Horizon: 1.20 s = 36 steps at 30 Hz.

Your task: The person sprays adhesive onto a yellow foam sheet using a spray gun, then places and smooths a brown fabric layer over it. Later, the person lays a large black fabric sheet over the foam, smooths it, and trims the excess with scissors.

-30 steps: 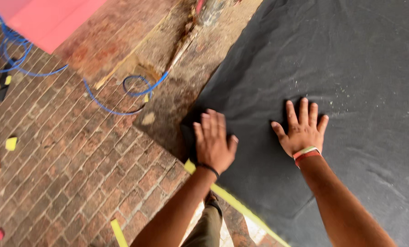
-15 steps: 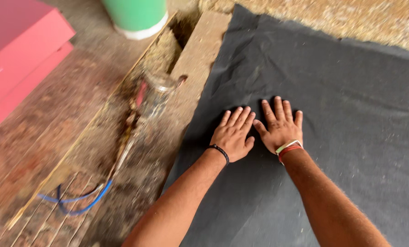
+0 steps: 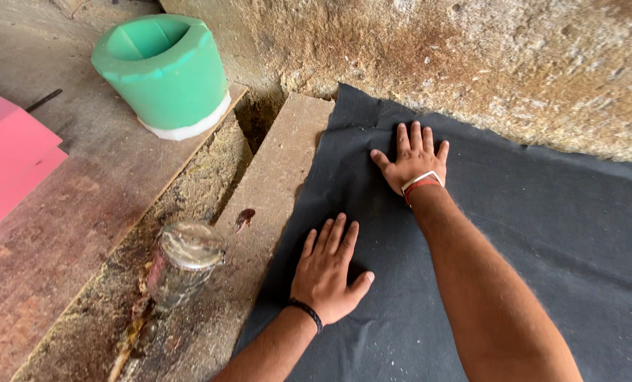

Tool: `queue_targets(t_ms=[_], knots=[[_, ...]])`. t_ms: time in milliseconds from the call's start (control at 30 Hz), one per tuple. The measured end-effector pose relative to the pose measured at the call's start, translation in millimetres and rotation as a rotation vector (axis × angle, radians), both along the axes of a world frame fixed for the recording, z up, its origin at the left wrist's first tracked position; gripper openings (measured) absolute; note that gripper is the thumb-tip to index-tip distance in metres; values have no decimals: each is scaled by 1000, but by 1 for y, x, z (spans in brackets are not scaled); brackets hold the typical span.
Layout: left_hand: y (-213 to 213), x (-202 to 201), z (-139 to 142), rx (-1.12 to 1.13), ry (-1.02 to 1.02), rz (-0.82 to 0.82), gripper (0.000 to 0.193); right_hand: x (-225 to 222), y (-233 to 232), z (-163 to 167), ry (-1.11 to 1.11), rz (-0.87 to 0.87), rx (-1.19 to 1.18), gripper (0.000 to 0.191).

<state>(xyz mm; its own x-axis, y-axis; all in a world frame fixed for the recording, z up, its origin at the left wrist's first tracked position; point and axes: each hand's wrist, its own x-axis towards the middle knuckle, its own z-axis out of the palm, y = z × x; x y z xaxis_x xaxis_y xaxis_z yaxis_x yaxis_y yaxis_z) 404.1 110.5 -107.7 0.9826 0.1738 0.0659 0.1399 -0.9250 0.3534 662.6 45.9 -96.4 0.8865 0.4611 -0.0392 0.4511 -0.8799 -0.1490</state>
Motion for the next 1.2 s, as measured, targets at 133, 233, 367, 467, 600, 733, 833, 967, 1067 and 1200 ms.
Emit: queue_targets(t_ms=[133, 233, 367, 467, 600, 733, 833, 967, 1067, 1200], knots=[[1, 0, -2, -7, -14, -19, 94, 20, 16, -8, 13, 71, 31, 81], [1, -1, -7, 13, -8, -26, 92, 18, 18, -10, -13, 178, 13, 73], [7, 0, -16, -44, -38, -5, 97, -10, 21, -6, 9, 355, -102, 68], [11, -1, -24, -131, -131, -2, 97, -51, 4, -4, 4, 412, -96, 68], [16, -6, -31, -401, -331, 32, 94, -121, -23, 2, 12, 440, -122, 68], [17, -5, -32, -432, -402, -28, 74, -200, -50, 11, 38, 444, -138, 66], [11, -9, -31, -264, -152, -84, 65, -276, -71, 10, 91, 402, -188, 70], [-13, -54, -35, -117, 82, -195, 86, -354, -98, 5, 103, 307, -233, 76], [-17, -107, -36, -56, 76, -244, 89, -408, -111, 6, 55, 308, -97, 75], [-42, -195, -46, -51, 54, -344, 90, -490, -134, -3, 64, 253, -110, 73]])
